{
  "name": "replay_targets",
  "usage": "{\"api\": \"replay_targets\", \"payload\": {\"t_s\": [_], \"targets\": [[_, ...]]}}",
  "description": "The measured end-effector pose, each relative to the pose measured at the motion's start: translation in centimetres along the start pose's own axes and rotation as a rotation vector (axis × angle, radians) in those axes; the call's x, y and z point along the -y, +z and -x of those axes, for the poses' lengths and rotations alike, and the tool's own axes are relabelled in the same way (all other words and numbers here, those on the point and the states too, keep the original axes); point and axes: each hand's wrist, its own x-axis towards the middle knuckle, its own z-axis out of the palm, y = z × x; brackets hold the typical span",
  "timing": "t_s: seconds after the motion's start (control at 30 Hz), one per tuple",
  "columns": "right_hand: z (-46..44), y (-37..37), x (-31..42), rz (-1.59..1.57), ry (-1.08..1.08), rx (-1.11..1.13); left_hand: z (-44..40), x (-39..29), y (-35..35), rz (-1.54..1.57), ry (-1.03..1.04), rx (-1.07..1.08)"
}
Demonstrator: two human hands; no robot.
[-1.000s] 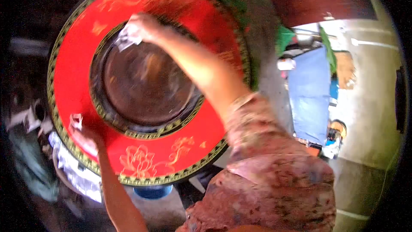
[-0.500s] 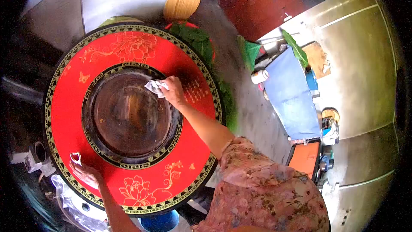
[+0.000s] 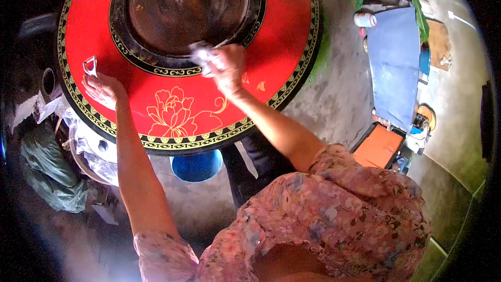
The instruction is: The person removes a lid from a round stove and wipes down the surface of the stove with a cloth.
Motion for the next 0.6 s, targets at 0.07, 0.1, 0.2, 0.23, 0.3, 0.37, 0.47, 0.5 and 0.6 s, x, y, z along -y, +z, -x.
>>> {"api": "replay_targets", "payload": {"t_s": [0.07, 0.1, 0.2, 0.23, 0.3, 0.37, 0.47, 0.5, 0.6], "targets": [[-0.1, 3.6, 5.0, 0.018, -0.230, -0.002, 0.2, 0.9, 0.5, -0.011, 0.011, 0.007], [-0.1, 5.5, 7.5, 0.027, -0.344, -0.005, 0.2, 1.1, 0.7, -0.008, 0.007, 0.003], [-3.1, 10.4, 7.5, -0.047, -0.235, 0.203, 0.2, 1.8, 1.1, 0.014, 0.003, 0.000], [-5.1, 10.5, 7.3, -0.162, -0.201, 0.119, 0.3, 1.9, 1.3, -0.032, -0.009, -0.005], [-10.6, 8.8, 5.5, -0.222, -0.118, 0.009, 0.4, 1.0, 0.6, -0.014, -0.110, 0.042], [-17.3, 5.6, 1.6, -0.073, -0.095, -0.112, 0.2, 1.5, 0.5, -0.008, -0.082, 0.022], [-27.3, 2.1, -5.0, 0.293, -0.108, -0.281, 0.3, 0.2, 0.1, 0.022, -0.083, -0.011], [-30.0, 2.0, -7.2, 0.388, -0.113, -0.309, 0.3, -0.1, -0.1, 0.030, -0.105, 0.012], [-32.2, 4.3, -5.1, 0.265, -0.133, -0.045, 0.2, -0.1, -0.3, 0.046, -0.165, 0.062]]}}
